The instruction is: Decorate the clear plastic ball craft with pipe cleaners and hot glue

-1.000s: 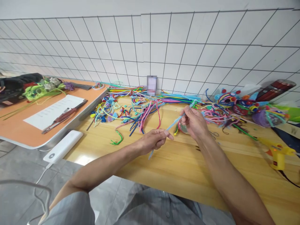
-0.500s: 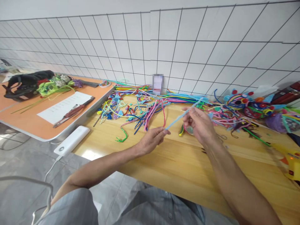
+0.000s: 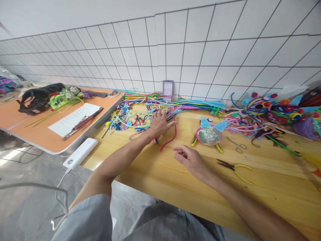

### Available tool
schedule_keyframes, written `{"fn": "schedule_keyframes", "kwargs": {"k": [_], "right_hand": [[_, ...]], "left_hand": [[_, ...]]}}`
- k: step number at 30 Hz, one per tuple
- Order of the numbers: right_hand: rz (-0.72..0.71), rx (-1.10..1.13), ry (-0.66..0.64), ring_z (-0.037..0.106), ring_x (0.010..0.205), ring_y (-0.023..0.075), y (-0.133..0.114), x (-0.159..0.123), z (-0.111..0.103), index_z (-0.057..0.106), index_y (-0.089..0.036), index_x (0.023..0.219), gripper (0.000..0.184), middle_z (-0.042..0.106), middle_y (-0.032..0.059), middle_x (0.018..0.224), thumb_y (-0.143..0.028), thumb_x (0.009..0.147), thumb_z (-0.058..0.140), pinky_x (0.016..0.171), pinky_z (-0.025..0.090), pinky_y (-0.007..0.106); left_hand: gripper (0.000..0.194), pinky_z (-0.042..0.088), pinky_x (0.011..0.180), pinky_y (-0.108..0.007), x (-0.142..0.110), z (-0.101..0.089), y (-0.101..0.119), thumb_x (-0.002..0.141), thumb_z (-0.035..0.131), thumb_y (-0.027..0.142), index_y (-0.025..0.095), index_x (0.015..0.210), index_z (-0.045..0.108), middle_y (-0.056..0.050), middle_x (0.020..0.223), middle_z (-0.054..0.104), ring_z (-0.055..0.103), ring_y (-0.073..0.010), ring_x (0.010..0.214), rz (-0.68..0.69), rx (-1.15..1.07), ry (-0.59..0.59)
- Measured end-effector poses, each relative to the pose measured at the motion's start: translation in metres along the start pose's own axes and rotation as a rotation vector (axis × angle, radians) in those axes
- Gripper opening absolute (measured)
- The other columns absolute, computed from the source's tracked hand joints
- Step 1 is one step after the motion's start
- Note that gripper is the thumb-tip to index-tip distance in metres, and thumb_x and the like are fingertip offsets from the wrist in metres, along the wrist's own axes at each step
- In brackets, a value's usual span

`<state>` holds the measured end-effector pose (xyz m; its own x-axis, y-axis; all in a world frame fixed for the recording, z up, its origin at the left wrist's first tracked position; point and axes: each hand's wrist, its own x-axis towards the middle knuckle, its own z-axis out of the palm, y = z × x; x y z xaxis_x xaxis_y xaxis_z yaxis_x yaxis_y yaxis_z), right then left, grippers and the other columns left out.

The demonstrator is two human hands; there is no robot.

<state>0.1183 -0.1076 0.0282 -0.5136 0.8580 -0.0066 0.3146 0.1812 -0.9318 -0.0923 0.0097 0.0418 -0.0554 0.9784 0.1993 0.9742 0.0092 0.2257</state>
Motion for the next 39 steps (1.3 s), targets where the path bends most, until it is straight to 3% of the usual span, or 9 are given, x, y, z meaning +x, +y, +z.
{"fn": "schedule_keyframes", "kwargs": {"k": [3, 7, 10, 15, 19, 28, 31, 35, 39], "right_hand": [[0.003, -0.035, -0.028, 0.070, 0.085, 0.0189, 0.008, -0.005, 0.010, 0.072, -0.020, 0.111, 0.026, 0.076, 0.0055, 0.093, -0.036, 0.095, 0.060, 0.075, 0.052, 0.031], [-0.014, -0.084, -0.034, 0.072, 0.088, 0.0202, 0.016, -0.007, 0.013, 0.073, -0.019, 0.110, 0.022, 0.078, 0.0069, 0.095, -0.029, 0.095, 0.061, 0.079, 0.053, 0.032], [-0.038, -0.113, -0.021, 0.072, 0.086, 0.0200, 0.022, -0.005, 0.012, 0.074, -0.019, 0.109, 0.020, 0.079, 0.0072, 0.096, -0.026, 0.096, 0.062, 0.079, 0.054, 0.032], [-0.088, -0.144, -0.011, 0.072, 0.084, 0.0189, 0.030, 0.002, 0.012, 0.075, -0.019, 0.104, 0.015, 0.080, 0.0068, 0.095, -0.024, 0.097, 0.063, 0.077, 0.053, 0.030], [-0.111, -0.163, -0.006, 0.073, 0.085, 0.0189, 0.033, 0.005, 0.013, 0.076, -0.020, 0.100, 0.013, 0.081, 0.0067, 0.096, -0.023, 0.096, 0.063, 0.077, 0.053, 0.030], [-0.165, -0.161, -0.005, 0.073, 0.082, 0.0203, 0.043, 0.003, 0.014, 0.075, -0.022, 0.098, 0.019, 0.079, 0.0063, 0.091, -0.032, 0.097, 0.060, 0.078, 0.056, 0.033], [-0.159, -0.158, 0.000, 0.073, 0.080, 0.0203, 0.046, 0.003, 0.014, 0.076, -0.022, 0.098, 0.023, 0.079, 0.0067, 0.091, -0.036, 0.097, 0.058, 0.077, 0.057, 0.033], [-0.163, -0.171, -0.010, 0.073, 0.077, 0.0205, 0.047, 0.003, 0.013, 0.076, -0.022, 0.096, 0.026, 0.080, 0.0069, 0.089, -0.039, 0.096, 0.058, 0.075, 0.058, 0.033], [-0.156, -0.207, -0.036, 0.074, 0.077, 0.0216, 0.042, 0.005, 0.011, 0.076, -0.022, 0.096, 0.029, 0.080, 0.0073, 0.088, -0.042, 0.097, 0.056, 0.075, 0.059, 0.034]], "left_hand": [[0.111, 0.022, 0.131, -0.063, -0.002, 0.022, 0.024, 0.087, 0.064, 0.080, 0.015, 0.170, 0.027, -0.023, 0.177, 0.023, 0.022, -0.0491, 0.162, 0.023, 0.073, 0.026], [0.090, 0.016, 0.130, -0.070, 0.002, 0.038, 0.028, 0.097, 0.060, 0.058, 0.020, 0.171, 0.026, -0.018, 0.180, 0.017, 0.018, -0.0493, 0.164, 0.056, 0.165, 0.024], [0.075, 0.026, 0.126, -0.072, 0.008, 0.037, 0.004, 0.103, 0.049, 0.045, 0.022, 0.171, 0.026, -0.016, 0.180, 0.022, 0.022, -0.0493, 0.162, -0.001, 0.219, -0.008], [0.060, 0.047, 0.112, -0.061, 0.022, 0.029, -0.046, 0.109, 0.032, 0.034, 0.021, 0.168, 0.032, -0.021, 0.165, 0.047, 0.052, -0.0417, 0.142, 0.027, 0.265, -0.077], [0.058, 0.047, 0.113, -0.055, 0.039, 0.031, -0.072, 0.108, 0.029, 0.023, 0.024, 0.165, 0.038, -0.018, 0.158, 0.054, 0.057, -0.0378, 0.136, 0.066, 0.274, -0.072], [0.055, 0.043, 0.119, -0.043, 0.078, 0.019, -0.115, 0.108, 0.037, 0.024, 0.024, 0.163, 0.044, -0.011, 0.161, 0.054, 0.053, -0.0300, 0.142, 0.161, 0.255, -0.096], [0.054, 0.040, 0.122, -0.043, 0.076, 0.011, -0.116, 0.109, 0.044, 0.035, 0.026, 0.162, 0.045, -0.010, 0.164, 0.050, 0.049, -0.0302, 0.146, 0.141, 0.249, -0.087], [0.063, 0.038, 0.121, -0.058, 0.058, 0.008, -0.105, 0.106, 0.048, 0.052, 0.027, 0.164, 0.041, -0.015, 0.167, 0.044, 0.045, -0.0399, 0.148, 0.005, 0.260, -0.022], [0.056, 0.045, 0.111, -0.062, 0.033, 0.014, -0.093, 0.104, 0.052, 0.045, 0.021, 0.155, 0.050, -0.023, 0.150, 0.059, 0.056, -0.0426, 0.135, -0.100, 0.266, -0.034]]}}
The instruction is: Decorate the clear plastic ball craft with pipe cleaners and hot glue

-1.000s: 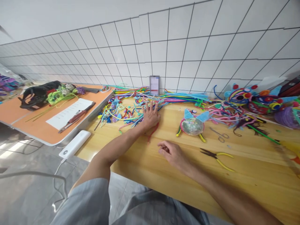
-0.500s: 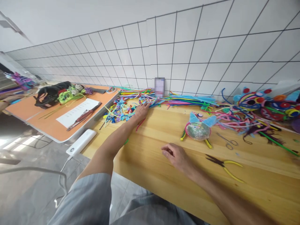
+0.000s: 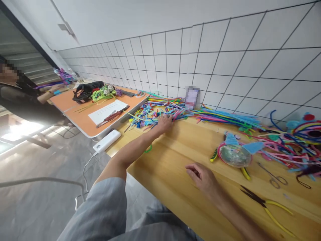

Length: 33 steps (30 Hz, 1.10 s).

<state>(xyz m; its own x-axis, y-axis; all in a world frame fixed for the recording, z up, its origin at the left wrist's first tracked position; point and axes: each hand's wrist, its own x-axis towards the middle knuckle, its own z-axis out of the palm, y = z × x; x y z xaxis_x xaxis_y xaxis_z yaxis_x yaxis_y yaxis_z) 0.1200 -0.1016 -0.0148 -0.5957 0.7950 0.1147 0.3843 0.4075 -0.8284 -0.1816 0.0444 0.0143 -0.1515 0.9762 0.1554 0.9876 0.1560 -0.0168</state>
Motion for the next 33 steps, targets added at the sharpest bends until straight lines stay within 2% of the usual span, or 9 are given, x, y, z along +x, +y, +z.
{"fn": "schedule_keyframes", "kwargs": {"k": [3, 7, 13, 16, 19, 23, 26, 29, 33], "right_hand": [[-0.008, -0.025, -0.003, 0.074, 0.076, 0.0226, -0.002, 0.001, -0.001, 0.077, -0.022, 0.095, 0.031, 0.080, 0.0074, 0.087, -0.044, 0.097, 0.055, 0.075, 0.060, 0.035], [-0.012, -0.046, 0.002, 0.076, 0.080, 0.0239, 0.000, 0.001, -0.001, 0.077, -0.023, 0.094, 0.032, 0.081, 0.0074, 0.088, -0.046, 0.097, 0.055, 0.076, 0.060, 0.036], [0.030, -0.054, -0.007, 0.078, 0.085, 0.0245, 0.005, -0.002, -0.002, 0.078, -0.024, 0.096, 0.034, 0.082, 0.0073, 0.092, -0.051, 0.097, 0.056, 0.077, 0.060, 0.036], [0.026, -0.059, 0.004, 0.078, 0.082, 0.0242, 0.005, -0.003, -0.002, 0.078, -0.024, 0.096, 0.034, 0.082, 0.0074, 0.091, -0.051, 0.097, 0.057, 0.075, 0.061, 0.035], [0.009, -0.068, 0.011, 0.077, 0.082, 0.0241, 0.004, -0.004, -0.002, 0.079, -0.024, 0.095, 0.033, 0.082, 0.0076, 0.091, -0.049, 0.098, 0.057, 0.076, 0.061, 0.035], [-0.013, -0.072, 0.004, 0.077, 0.082, 0.0239, 0.003, -0.004, -0.002, 0.078, -0.025, 0.094, 0.032, 0.082, 0.0073, 0.090, -0.048, 0.099, 0.056, 0.075, 0.061, 0.034], [-0.023, -0.077, 0.004, 0.077, 0.081, 0.0238, 0.003, -0.004, -0.001, 0.078, -0.025, 0.094, 0.032, 0.082, 0.0074, 0.089, -0.048, 0.100, 0.056, 0.074, 0.061, 0.034], [-0.032, -0.077, 0.009, 0.077, 0.081, 0.0241, 0.004, -0.004, 0.000, 0.078, -0.026, 0.093, 0.033, 0.081, 0.0073, 0.088, -0.048, 0.100, 0.055, 0.074, 0.061, 0.034], [-0.043, -0.083, 0.023, 0.078, 0.078, 0.0238, 0.003, -0.004, 0.001, 0.078, -0.025, 0.092, 0.034, 0.081, 0.0070, 0.086, -0.049, 0.101, 0.055, 0.073, 0.062, 0.034]], "left_hand": [[0.047, 0.048, 0.110, -0.054, -0.007, 0.005, 0.009, 0.106, 0.044, 0.028, 0.017, 0.152, 0.053, -0.023, 0.142, 0.063, 0.056, -0.0379, 0.137, 0.004, -0.011, -0.004], [0.045, 0.048, 0.112, -0.047, 0.009, 0.007, 0.022, 0.104, 0.044, 0.013, 0.012, 0.146, 0.058, -0.024, 0.139, 0.065, 0.058, -0.0328, 0.135, 0.003, -0.042, -0.001], [0.043, 0.056, 0.108, -0.052, 0.034, 0.005, 0.040, 0.103, 0.067, 0.039, 0.016, 0.139, 0.063, -0.014, 0.141, 0.064, 0.064, -0.0289, 0.128, -0.031, -0.105, 0.010], [0.043, 0.053, 0.109, -0.050, 0.029, 0.002, 0.048, 0.105, 0.061, 0.033, 0.010, 0.141, 0.063, -0.023, 0.139, 0.066, 0.063, -0.0328, 0.130, -0.038, -0.145, 0.024], [0.054, 0.048, 0.112, -0.053, 0.024, -0.011, 0.047, 0.106, 0.055, 0.041, 0.011, 0.151, 0.056, -0.028, 0.145, 0.062, 0.058, -0.0391, 0.137, -0.022, -0.189, 0.039], [0.042, 0.044, 0.114, -0.041, 0.035, -0.041, 0.006, 0.109, 0.046, 0.044, 0.025, 0.140, 0.068, -0.013, 0.144, 0.067, 0.059, -0.0302, 0.137, 0.053, -0.243, 0.041], [0.041, 0.049, 0.105, -0.040, 0.045, -0.056, -0.044, 0.110, 0.040, 0.033, 0.017, 0.128, 0.074, -0.017, 0.132, 0.073, 0.067, -0.0308, 0.125, -0.036, -0.248, 0.017], [0.031, 0.054, 0.101, -0.042, 0.044, -0.050, -0.083, 0.106, 0.055, 0.033, 0.014, 0.117, 0.077, -0.015, 0.120, 0.076, 0.070, -0.0307, 0.117, -0.103, -0.243, -0.073], [0.039, 0.061, 0.099, -0.047, 0.039, -0.025, -0.101, 0.102, 0.068, 0.040, 0.017, 0.133, 0.066, -0.011, 0.134, 0.068, 0.069, -0.0252, 0.116, -0.146, -0.253, -0.187]]}}
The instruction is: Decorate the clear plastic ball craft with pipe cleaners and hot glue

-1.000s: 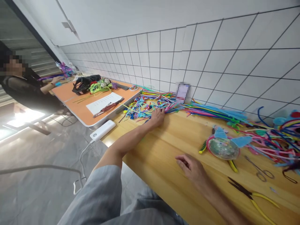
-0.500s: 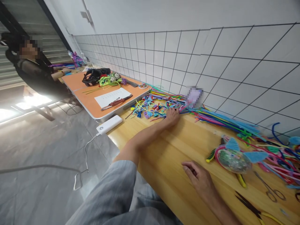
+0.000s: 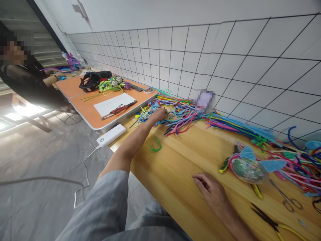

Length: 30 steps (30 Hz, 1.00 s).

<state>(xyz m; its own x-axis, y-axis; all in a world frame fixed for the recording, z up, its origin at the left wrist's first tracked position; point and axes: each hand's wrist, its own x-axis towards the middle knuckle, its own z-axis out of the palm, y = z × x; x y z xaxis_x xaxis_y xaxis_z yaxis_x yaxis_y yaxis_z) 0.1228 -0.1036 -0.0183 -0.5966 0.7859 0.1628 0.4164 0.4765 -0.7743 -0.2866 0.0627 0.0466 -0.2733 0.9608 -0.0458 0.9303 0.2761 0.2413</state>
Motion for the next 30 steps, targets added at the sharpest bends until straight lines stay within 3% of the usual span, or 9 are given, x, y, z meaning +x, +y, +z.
{"fn": "schedule_keyframes", "kwargs": {"k": [3, 7, 11, 15, 20, 23, 25, 30], "right_hand": [[-0.010, -0.011, 0.001, 0.077, 0.078, 0.0235, -0.003, 0.000, -0.002, 0.077, -0.025, 0.092, 0.035, 0.081, 0.0073, 0.085, -0.049, 0.102, 0.055, 0.073, 0.062, 0.034], [0.008, -0.022, -0.016, 0.077, 0.079, 0.0238, -0.008, 0.001, -0.004, 0.077, -0.025, 0.092, 0.038, 0.081, 0.0082, 0.087, -0.053, 0.103, 0.054, 0.073, 0.062, 0.034], [0.008, -0.027, -0.013, 0.077, 0.078, 0.0241, -0.007, 0.001, -0.004, 0.077, -0.026, 0.092, 0.040, 0.081, 0.0084, 0.086, -0.055, 0.103, 0.053, 0.072, 0.062, 0.034], [-0.020, -0.032, -0.005, 0.077, 0.076, 0.0231, -0.005, 0.000, -0.003, 0.077, -0.026, 0.092, 0.035, 0.080, 0.0070, 0.085, -0.049, 0.104, 0.053, 0.070, 0.061, 0.033], [-0.034, -0.038, -0.009, 0.078, 0.078, 0.0224, -0.005, 0.000, -0.002, 0.076, -0.026, 0.093, 0.029, 0.081, 0.0056, 0.086, -0.042, 0.103, 0.055, 0.071, 0.060, 0.032], [-0.033, -0.042, -0.006, 0.077, 0.077, 0.0222, -0.007, 0.000, -0.003, 0.076, -0.026, 0.093, 0.028, 0.080, 0.0055, 0.085, -0.041, 0.103, 0.055, 0.071, 0.060, 0.032], [-0.035, -0.044, -0.008, 0.078, 0.078, 0.0220, -0.007, 0.000, -0.003, 0.076, -0.026, 0.094, 0.027, 0.080, 0.0052, 0.086, -0.039, 0.103, 0.055, 0.070, 0.060, 0.031], [-0.066, -0.044, -0.004, 0.078, 0.078, 0.0208, -0.006, 0.000, -0.002, 0.076, -0.026, 0.095, 0.024, 0.080, 0.0041, 0.085, -0.035, 0.103, 0.055, 0.070, 0.059, 0.030]], "left_hand": [[0.041, 0.061, 0.099, -0.048, 0.004, 0.010, -0.006, 0.102, 0.068, 0.040, 0.018, 0.137, 0.063, -0.012, 0.137, 0.066, 0.068, -0.0258, 0.118, -0.041, -0.014, -0.015], [0.040, 0.061, 0.099, -0.047, 0.010, 0.009, -0.012, 0.102, 0.069, 0.041, 0.018, 0.134, 0.065, -0.011, 0.135, 0.066, 0.069, -0.0251, 0.117, -0.062, -0.054, 0.000], [0.021, 0.057, 0.091, -0.032, 0.015, 0.000, -0.019, 0.099, 0.065, 0.027, 0.016, 0.111, 0.077, -0.009, 0.110, 0.078, 0.072, -0.0228, 0.105, -0.042, -0.126, 0.089], [0.022, 0.050, 0.078, -0.027, 0.018, -0.006, -0.023, 0.089, 0.061, 0.016, 0.013, 0.097, 0.081, -0.007, 0.089, 0.080, 0.071, -0.0200, 0.086, -0.016, -0.179, 0.124], [0.024, 0.050, 0.084, -0.028, 0.018, 0.004, -0.013, 0.084, 0.070, 0.022, 0.017, 0.106, 0.078, -0.008, 0.102, 0.081, 0.070, -0.0222, 0.094, -0.001, -0.208, 0.139], [0.013, 0.050, 0.090, -0.030, 0.019, 0.008, -0.009, 0.078, 0.074, 0.020, 0.018, 0.090, 0.078, -0.010, 0.101, 0.080, 0.069, -0.0258, 0.101, -0.026, -0.233, 0.157], [0.006, 0.050, 0.089, -0.031, 0.021, 0.005, -0.010, 0.079, 0.070, 0.017, 0.018, 0.081, 0.075, -0.009, 0.094, 0.079, 0.069, -0.0254, 0.098, -0.053, -0.273, 0.188], [0.016, 0.048, 0.080, -0.028, 0.028, -0.021, -0.023, 0.088, 0.057, 0.018, 0.017, 0.075, 0.067, -0.006, 0.078, 0.072, 0.064, -0.0211, 0.088, -0.124, -0.459, 0.342]]}}
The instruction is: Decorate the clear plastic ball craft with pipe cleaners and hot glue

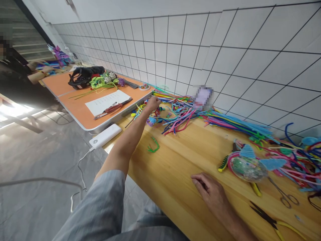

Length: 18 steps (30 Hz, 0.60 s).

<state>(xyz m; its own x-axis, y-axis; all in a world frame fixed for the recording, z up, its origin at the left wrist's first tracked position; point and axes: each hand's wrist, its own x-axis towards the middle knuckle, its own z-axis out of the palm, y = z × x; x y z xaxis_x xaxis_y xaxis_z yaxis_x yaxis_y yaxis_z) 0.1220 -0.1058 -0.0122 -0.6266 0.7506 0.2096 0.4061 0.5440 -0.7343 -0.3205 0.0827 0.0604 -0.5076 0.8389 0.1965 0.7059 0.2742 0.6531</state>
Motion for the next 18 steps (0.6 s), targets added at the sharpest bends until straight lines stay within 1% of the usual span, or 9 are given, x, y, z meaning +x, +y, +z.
{"fn": "schedule_keyframes", "kwargs": {"k": [2, 4, 6, 9, 11, 14, 16, 18], "right_hand": [[-0.004, -0.005, 0.003, 0.078, 0.077, 0.0205, 0.000, 0.000, 0.000, 0.076, -0.026, 0.094, 0.024, 0.080, 0.0038, 0.085, -0.035, 0.103, 0.055, 0.070, 0.059, 0.030], [-0.010, -0.009, 0.003, 0.078, 0.077, 0.0204, 0.000, 0.001, 0.000, 0.076, -0.026, 0.094, 0.024, 0.080, 0.0039, 0.084, -0.035, 0.103, 0.055, 0.069, 0.059, 0.029], [-0.018, -0.011, 0.002, 0.078, 0.076, 0.0204, -0.001, 0.001, 0.000, 0.076, -0.025, 0.094, 0.025, 0.080, 0.0043, 0.085, -0.035, 0.104, 0.055, 0.069, 0.059, 0.029], [-0.029, -0.011, 0.005, 0.077, 0.076, 0.0202, 0.000, 0.001, 0.000, 0.076, -0.025, 0.094, 0.025, 0.080, 0.0046, 0.084, -0.035, 0.104, 0.055, 0.069, 0.058, 0.029], [-0.038, -0.002, 0.013, 0.077, 0.076, 0.0198, 0.001, 0.000, 0.001, 0.076, -0.025, 0.094, 0.025, 0.079, 0.0041, 0.084, -0.034, 0.103, 0.055, 0.068, 0.058, 0.029], [-0.022, 0.020, 0.017, 0.076, 0.074, 0.0197, 0.002, 0.000, 0.002, 0.076, -0.025, 0.093, 0.025, 0.079, 0.0037, 0.082, -0.035, 0.103, 0.056, 0.068, 0.057, 0.029], [0.019, 0.045, 0.009, 0.075, 0.074, 0.0203, 0.002, -0.001, 0.002, 0.077, -0.025, 0.092, 0.026, 0.079, 0.0043, 0.082, -0.038, 0.102, 0.057, 0.069, 0.057, 0.030], [0.095, 0.101, 0.003, 0.074, 0.075, 0.0207, 0.002, -0.001, 0.001, 0.078, -0.024, 0.094, 0.028, 0.079, 0.0053, 0.084, -0.043, 0.101, 0.059, 0.070, 0.057, 0.031]], "left_hand": [[0.019, 0.047, 0.075, -0.027, 0.003, -0.009, 0.002, 0.092, 0.052, 0.021, 0.017, 0.076, 0.064, -0.006, 0.078, 0.070, 0.062, -0.0184, 0.082, -0.013, -0.113, 0.055], [0.022, 0.046, 0.068, -0.025, 0.002, -0.014, 0.007, 0.095, 0.049, 0.025, 0.018, 0.078, 0.061, -0.004, 0.075, 0.067, 0.059, -0.0153, 0.072, -0.014, -0.238, 0.067], [0.023, 0.044, 0.062, -0.023, -0.002, -0.015, 0.013, 0.096, 0.049, 0.028, 0.019, 0.078, 0.058, -0.002, 0.070, 0.063, 0.055, -0.0126, 0.063, -0.011, -0.355, 0.048], [0.022, 0.039, 0.054, -0.021, -0.011, -0.012, 0.025, 0.095, 0.050, 0.025, 0.019, 0.074, 0.054, 0.001, 0.062, 0.056, 0.047, -0.0098, 0.054, -0.012, -0.479, 0.005], [0.022, 0.034, 0.049, -0.020, -0.018, -0.008, 0.035, 0.092, 0.052, 0.021, 0.019, 0.070, 0.054, 0.003, 0.055, 0.051, 0.043, -0.0087, 0.048, -0.016, -0.528, -0.033], [0.023, 0.028, 0.046, -0.020, -0.032, 0.001, 0.052, 0.088, 0.059, 0.017, 0.017, 0.066, 0.057, 0.005, 0.045, 0.045, 0.039, -0.0076, 0.041, -0.009, -0.581, -0.121], [0.021, 0.028, 0.045, -0.019, -0.048, 0.007, 0.065, 0.087, 0.062, 0.015, 0.016, 0.066, 0.059, 0.005, 0.045, 0.049, 0.040, -0.0067, 0.039, 0.011, -0.633, -0.197], [0.018, 0.034, 0.046, -0.018, -0.069, 0.012, 0.081, 0.089, 0.062, 0.017, 0.016, 0.072, 0.059, 0.002, 0.056, 0.062, 0.047, -0.0062, 0.041, 0.042, -0.701, -0.275]]}}
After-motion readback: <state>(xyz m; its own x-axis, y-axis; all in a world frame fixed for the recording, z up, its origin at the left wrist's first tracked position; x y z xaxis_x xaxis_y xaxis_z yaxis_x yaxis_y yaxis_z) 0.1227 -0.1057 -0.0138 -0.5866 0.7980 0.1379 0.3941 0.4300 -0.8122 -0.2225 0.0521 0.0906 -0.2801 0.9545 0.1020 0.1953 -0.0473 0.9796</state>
